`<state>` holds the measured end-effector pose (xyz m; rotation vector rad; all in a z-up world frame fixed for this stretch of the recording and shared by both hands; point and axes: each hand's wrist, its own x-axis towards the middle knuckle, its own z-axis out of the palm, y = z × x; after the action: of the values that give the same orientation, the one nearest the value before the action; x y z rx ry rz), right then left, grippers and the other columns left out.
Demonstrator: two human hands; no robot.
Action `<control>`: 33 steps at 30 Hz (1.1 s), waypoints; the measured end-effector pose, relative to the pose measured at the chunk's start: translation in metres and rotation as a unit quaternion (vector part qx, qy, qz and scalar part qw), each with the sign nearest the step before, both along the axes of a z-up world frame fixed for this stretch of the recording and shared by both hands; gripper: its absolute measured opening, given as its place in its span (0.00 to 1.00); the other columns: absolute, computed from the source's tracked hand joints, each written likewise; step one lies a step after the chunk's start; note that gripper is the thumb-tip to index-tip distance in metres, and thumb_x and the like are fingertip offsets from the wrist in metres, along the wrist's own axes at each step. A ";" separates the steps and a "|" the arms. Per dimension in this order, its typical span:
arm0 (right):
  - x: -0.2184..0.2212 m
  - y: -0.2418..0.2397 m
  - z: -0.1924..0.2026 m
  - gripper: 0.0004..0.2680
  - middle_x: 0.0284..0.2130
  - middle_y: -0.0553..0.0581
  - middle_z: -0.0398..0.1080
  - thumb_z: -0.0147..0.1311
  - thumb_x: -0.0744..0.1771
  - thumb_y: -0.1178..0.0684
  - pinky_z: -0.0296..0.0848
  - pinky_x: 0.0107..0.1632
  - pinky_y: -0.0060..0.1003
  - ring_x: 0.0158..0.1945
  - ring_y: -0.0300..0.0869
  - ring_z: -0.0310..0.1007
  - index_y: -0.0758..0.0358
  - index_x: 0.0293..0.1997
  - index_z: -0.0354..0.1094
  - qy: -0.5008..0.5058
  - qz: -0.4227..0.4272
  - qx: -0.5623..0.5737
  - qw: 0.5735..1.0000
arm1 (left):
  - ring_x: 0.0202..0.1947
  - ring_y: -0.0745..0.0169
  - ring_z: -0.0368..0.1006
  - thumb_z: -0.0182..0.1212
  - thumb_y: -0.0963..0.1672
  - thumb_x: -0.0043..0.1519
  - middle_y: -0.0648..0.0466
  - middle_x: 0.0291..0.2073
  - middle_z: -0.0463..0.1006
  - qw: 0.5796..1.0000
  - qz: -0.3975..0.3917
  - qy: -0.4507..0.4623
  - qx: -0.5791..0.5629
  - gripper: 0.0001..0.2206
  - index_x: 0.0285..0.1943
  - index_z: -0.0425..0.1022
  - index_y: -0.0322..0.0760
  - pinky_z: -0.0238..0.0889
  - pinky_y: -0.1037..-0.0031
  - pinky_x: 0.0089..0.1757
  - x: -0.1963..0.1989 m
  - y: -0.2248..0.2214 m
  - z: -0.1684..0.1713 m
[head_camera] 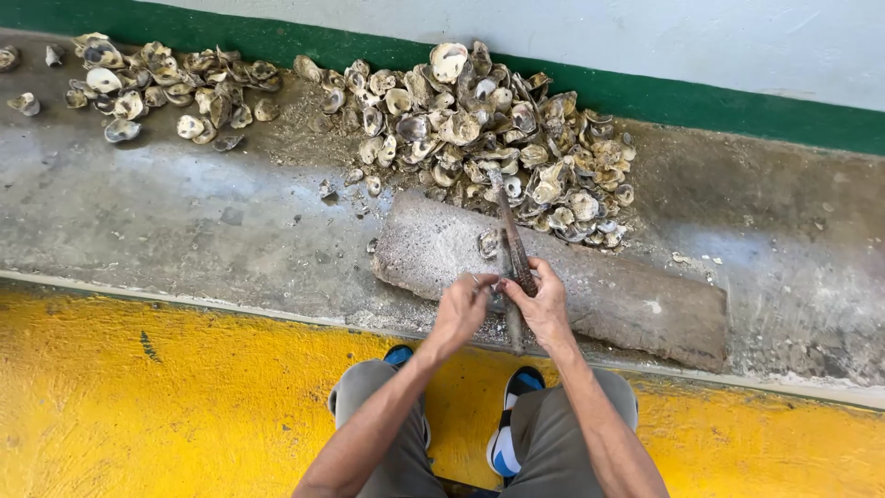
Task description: Breaking open oyster or clam shells using a stick and a metal tool on a block.
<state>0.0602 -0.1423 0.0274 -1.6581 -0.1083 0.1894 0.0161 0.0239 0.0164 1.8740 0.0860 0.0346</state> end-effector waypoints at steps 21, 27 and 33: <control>-0.012 -0.017 0.006 0.17 0.40 0.60 0.77 0.59 0.65 0.63 0.78 0.48 0.32 0.44 0.39 0.79 0.71 0.59 0.61 -0.052 -0.011 0.092 0.994 | 0.27 0.61 0.80 0.66 0.39 0.57 0.44 0.31 0.81 0.994 0.109 -0.004 -0.032 0.15 0.52 0.73 0.26 0.76 0.74 0.28 0.086 0.039 -0.013; -0.009 -0.023 -0.014 0.16 0.38 0.61 0.78 0.59 0.65 0.62 0.77 0.44 0.31 0.40 0.39 0.79 0.71 0.57 0.62 -0.013 -0.044 0.011 0.999 | 0.29 0.62 0.81 0.63 0.39 0.60 0.46 0.35 0.82 0.996 0.055 0.065 -0.030 0.12 0.52 0.73 0.29 0.77 0.76 0.26 0.077 0.101 0.024; -0.012 -0.019 -0.006 0.17 0.39 0.60 0.78 0.62 0.64 0.62 0.75 0.42 0.31 0.40 0.38 0.77 0.69 0.57 0.63 -0.025 -0.049 -0.042 0.998 | 0.29 0.65 0.75 0.61 0.38 0.67 0.50 0.34 0.81 0.959 0.214 -0.130 -0.130 0.06 0.49 0.75 0.23 0.73 0.74 0.31 0.123 0.229 0.024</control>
<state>0.0485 -0.1617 0.0213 -1.7476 -0.0565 0.0783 0.1393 0.2524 0.0407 1.5435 0.2993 0.5421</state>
